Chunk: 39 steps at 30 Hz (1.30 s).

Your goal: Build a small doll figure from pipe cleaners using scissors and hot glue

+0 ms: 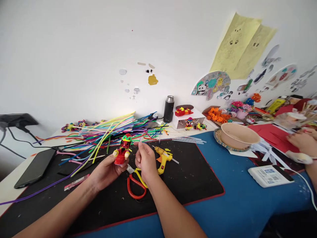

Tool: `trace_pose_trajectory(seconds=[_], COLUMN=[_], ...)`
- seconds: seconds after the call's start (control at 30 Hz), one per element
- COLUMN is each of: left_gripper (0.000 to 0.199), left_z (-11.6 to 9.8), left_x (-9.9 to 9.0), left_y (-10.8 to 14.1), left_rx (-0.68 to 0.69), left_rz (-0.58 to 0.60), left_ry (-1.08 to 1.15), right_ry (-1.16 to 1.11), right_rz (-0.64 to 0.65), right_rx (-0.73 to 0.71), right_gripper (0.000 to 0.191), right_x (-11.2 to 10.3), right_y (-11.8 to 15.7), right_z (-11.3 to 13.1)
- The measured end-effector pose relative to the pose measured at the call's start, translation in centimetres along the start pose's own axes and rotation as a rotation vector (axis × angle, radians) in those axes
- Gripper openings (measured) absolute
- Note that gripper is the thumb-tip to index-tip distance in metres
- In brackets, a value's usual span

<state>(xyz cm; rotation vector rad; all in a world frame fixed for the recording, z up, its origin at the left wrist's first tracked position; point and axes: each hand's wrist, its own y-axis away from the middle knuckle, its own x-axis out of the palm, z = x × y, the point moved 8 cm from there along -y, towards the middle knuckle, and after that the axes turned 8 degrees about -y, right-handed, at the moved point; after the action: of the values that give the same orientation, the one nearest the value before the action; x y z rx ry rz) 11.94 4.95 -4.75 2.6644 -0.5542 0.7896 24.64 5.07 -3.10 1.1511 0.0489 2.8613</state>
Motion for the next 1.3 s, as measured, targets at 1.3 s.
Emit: trace_pose_trajectory(seconds=[1.3], left_gripper=[0.041], left_z=[0.5], left_x=[-0.3], left_y=[-0.2], left_rx=[-0.001], left_rz=[-0.044], left_ry=[0.054], right_ry=[-0.161], right_rz=[0.345], right_rx=[0.332], right_gripper=[0.054], right_x=[2.4], right_y=[-0.7], right_z=[-2.2])
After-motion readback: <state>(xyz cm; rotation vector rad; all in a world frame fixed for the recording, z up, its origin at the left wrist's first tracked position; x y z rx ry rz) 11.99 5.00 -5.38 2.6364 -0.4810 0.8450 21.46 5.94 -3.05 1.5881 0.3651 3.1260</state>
